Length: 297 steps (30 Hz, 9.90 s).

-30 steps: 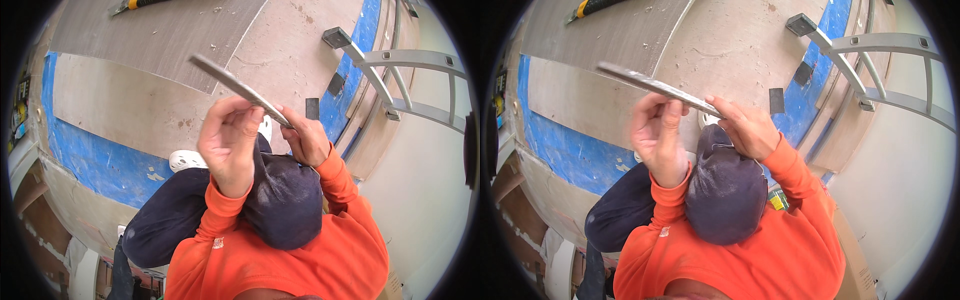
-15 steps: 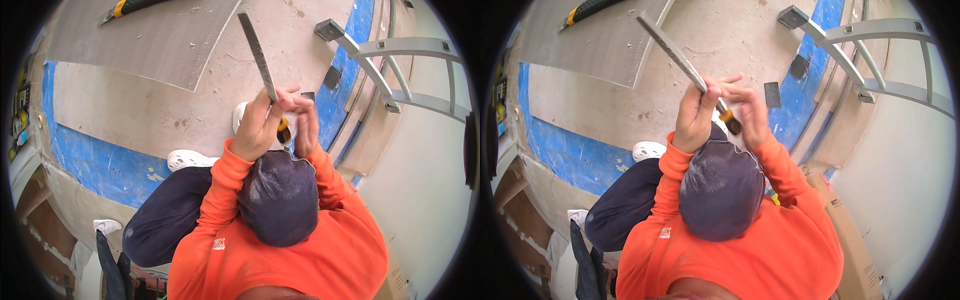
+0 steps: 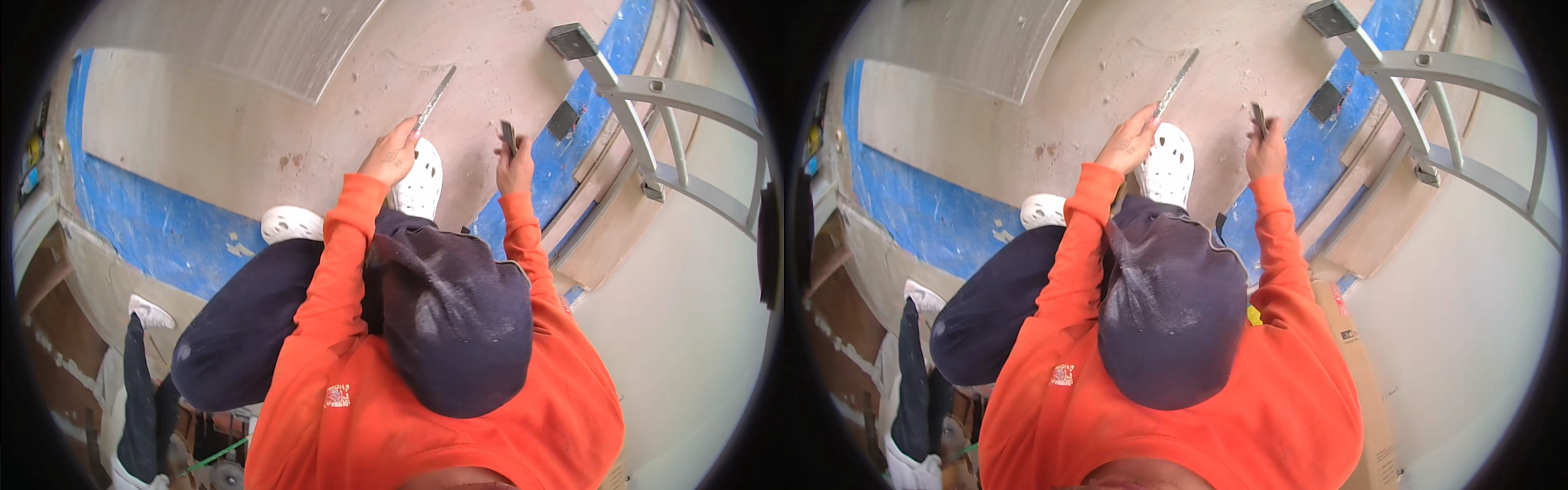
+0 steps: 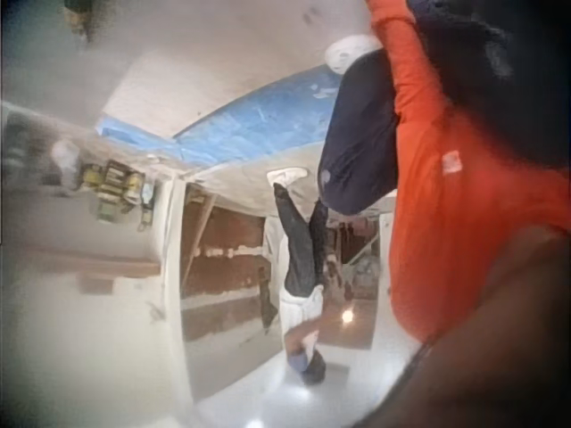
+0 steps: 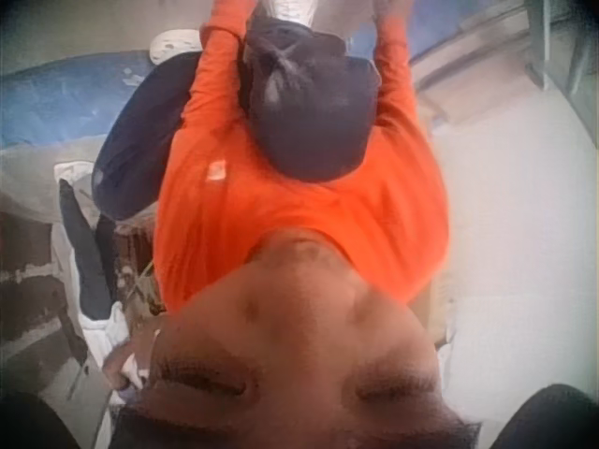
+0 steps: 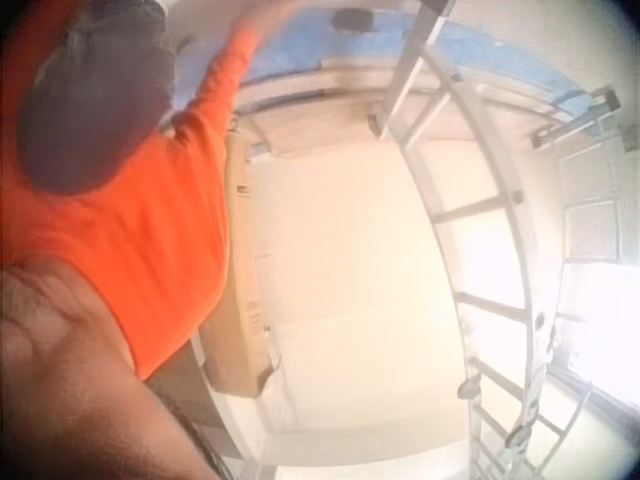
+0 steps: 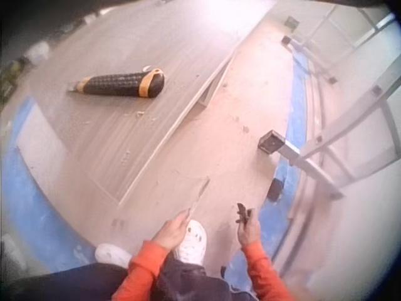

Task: The person sits on the floor and uses a metal file to smooth the edges of a rectangular tile. They repeatedly file the edges and corners, occasionally pausing to inspect the surface. A second person is visible nearby handling a box of adhesive.

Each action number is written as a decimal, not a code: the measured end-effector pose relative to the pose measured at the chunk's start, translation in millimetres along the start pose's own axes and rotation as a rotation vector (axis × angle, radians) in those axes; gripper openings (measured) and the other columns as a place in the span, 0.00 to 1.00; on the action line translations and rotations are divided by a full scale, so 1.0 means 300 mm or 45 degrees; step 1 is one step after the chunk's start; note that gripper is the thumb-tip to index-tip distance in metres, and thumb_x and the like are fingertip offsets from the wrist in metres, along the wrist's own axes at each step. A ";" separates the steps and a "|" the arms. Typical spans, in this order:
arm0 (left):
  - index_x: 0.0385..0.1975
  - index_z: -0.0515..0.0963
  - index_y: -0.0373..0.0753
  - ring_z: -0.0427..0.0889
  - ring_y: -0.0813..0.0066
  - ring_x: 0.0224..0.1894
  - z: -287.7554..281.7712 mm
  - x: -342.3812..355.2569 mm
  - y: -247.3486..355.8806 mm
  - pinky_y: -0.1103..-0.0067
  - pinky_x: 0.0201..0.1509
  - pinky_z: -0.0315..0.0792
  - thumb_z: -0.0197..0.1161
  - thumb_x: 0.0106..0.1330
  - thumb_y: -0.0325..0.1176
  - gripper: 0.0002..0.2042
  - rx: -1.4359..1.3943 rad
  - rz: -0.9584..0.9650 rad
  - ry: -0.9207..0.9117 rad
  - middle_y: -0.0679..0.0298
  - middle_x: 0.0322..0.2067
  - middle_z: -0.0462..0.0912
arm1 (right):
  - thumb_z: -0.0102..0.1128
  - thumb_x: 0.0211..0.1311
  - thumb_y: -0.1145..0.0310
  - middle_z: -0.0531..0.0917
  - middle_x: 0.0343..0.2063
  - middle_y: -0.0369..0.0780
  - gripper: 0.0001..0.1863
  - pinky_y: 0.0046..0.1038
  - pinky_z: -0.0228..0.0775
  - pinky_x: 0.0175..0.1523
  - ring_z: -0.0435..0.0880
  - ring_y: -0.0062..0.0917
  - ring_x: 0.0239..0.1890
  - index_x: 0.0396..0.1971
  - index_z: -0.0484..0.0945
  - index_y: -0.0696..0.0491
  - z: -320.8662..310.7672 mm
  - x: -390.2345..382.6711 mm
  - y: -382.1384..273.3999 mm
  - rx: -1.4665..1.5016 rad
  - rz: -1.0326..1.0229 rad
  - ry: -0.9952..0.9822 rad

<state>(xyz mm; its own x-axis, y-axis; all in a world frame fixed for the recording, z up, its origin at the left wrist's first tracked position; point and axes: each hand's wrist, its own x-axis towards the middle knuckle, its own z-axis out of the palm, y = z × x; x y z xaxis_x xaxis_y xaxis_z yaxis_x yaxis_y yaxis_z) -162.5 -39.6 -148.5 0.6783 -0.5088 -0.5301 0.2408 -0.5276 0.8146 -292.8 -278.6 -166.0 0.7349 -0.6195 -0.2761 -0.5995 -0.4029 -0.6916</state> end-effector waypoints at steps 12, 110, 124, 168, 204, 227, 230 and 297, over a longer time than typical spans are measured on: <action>0.46 0.71 0.33 0.82 0.41 0.43 0.059 -0.098 -0.063 0.57 0.47 0.73 0.50 0.77 0.43 0.16 -0.173 -0.415 0.050 0.41 0.35 0.82 | 0.61 0.70 0.69 0.89 0.33 0.44 0.13 0.25 0.78 0.30 0.90 0.26 0.27 0.47 0.73 0.60 0.180 0.112 -0.314 0.238 -0.053 -0.712; 0.37 0.75 0.34 0.80 0.53 0.35 0.100 -0.121 -0.114 0.65 0.42 0.72 0.48 0.77 0.45 0.18 -0.190 -0.453 0.074 0.50 0.30 0.80 | 0.53 0.69 0.68 0.87 0.28 0.46 0.11 0.40 0.79 0.38 0.87 0.46 0.31 0.48 0.72 0.53 0.217 0.191 -0.315 -0.266 -0.424 -1.020; 0.40 0.73 0.32 0.77 0.60 0.34 0.137 -0.127 -0.124 0.67 0.43 0.71 0.48 0.75 0.40 0.15 -0.252 -0.372 0.095 0.51 0.29 0.78 | 0.60 0.55 0.73 0.81 0.38 0.36 0.23 0.34 0.75 0.44 0.81 0.32 0.42 0.52 0.81 0.39 0.154 0.018 -0.303 -0.707 -1.148 -0.782; 0.52 0.73 0.32 0.79 0.64 0.46 0.132 -0.138 -0.176 0.71 0.55 0.71 0.57 0.72 0.37 0.16 -0.275 -0.289 -0.144 0.52 0.41 0.82 | 0.58 0.52 0.78 0.81 0.38 0.40 0.25 0.35 0.73 0.44 0.81 0.36 0.39 0.51 0.84 0.43 0.164 0.080 -0.260 -0.526 -1.151 -0.489; 0.38 0.77 0.34 0.82 0.55 0.36 0.164 -0.157 -0.151 0.68 0.44 0.74 0.52 0.75 0.40 0.14 -0.196 -0.277 0.131 0.50 0.32 0.83 | 0.63 0.68 0.64 0.84 0.20 0.41 0.13 0.28 0.74 0.21 0.84 0.24 0.16 0.38 0.74 0.60 0.169 0.116 -0.356 -0.271 -0.027 -1.115; 0.40 0.75 0.35 0.83 0.46 0.40 0.172 -0.149 -0.131 0.63 0.45 0.74 0.52 0.75 0.41 0.14 -0.126 -0.325 0.165 0.47 0.35 0.84 | 0.65 0.65 0.51 0.82 0.29 0.57 0.25 0.42 0.73 0.36 0.83 0.52 0.31 0.39 0.74 0.61 0.289 0.010 -0.220 -0.293 -0.167 -0.444; 0.40 0.75 0.35 0.82 0.42 0.41 0.166 -0.148 -0.132 0.61 0.46 0.74 0.52 0.75 0.42 0.14 -0.188 -0.296 0.135 0.45 0.35 0.83 | 0.65 0.65 0.52 0.81 0.29 0.57 0.24 0.42 0.73 0.36 0.82 0.53 0.31 0.39 0.73 0.61 0.289 -0.012 -0.224 -0.285 -0.173 -0.454; 0.47 0.79 0.37 0.82 0.60 0.37 -0.025 -0.113 0.437 0.72 0.42 0.74 0.56 0.74 0.35 0.10 -0.648 0.639 -0.039 0.56 0.33 0.82 | 0.66 0.66 0.68 0.79 0.56 0.47 0.30 0.34 0.67 0.66 0.78 0.32 0.59 0.64 0.66 0.59 -0.011 -0.110 -0.435 0.988 -0.003 -1.301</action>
<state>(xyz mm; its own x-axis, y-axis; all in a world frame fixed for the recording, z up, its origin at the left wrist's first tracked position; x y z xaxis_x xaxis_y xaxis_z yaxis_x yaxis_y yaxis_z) -148.6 -86.3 -22.1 0.7743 -0.6297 -0.0627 0.2037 0.1542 0.9668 -239.9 -207.7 -64.3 0.8508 0.3156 -0.4201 -0.5104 0.3064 -0.8035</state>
